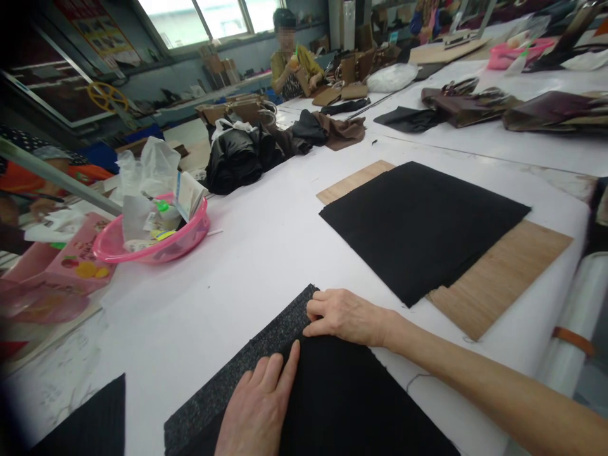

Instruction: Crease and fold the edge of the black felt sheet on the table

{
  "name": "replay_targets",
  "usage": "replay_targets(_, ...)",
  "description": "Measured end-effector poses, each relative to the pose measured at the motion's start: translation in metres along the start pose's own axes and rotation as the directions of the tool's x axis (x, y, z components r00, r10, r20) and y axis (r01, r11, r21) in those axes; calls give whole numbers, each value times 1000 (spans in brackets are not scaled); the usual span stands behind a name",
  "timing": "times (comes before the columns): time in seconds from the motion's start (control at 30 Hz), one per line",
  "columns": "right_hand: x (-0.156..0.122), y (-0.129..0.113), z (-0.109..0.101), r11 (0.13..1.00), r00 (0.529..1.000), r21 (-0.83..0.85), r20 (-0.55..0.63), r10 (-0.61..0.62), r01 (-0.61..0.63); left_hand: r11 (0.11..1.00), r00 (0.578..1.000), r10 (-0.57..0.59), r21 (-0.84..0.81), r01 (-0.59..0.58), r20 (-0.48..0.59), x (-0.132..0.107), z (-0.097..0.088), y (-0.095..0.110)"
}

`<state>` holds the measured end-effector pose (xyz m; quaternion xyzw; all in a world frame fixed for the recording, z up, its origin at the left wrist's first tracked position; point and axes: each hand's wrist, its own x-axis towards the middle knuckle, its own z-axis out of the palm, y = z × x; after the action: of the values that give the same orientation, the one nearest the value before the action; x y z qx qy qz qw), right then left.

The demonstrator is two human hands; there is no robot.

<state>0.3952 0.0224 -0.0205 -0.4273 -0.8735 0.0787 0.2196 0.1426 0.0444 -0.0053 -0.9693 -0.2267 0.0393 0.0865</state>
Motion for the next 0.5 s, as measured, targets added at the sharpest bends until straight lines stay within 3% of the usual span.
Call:
replay_targets(0.23, -1, -1, 3, 1000, 1000, 0, -10, 13, -13, 998, 997, 45, 41, -43, -59, 9, 2, 8)
replay_targets(0.5, -8, 6, -2, 1000, 999, 20, -34, 19, -18, 998, 998, 64, 18, -65, 17, 20, -3, 8)
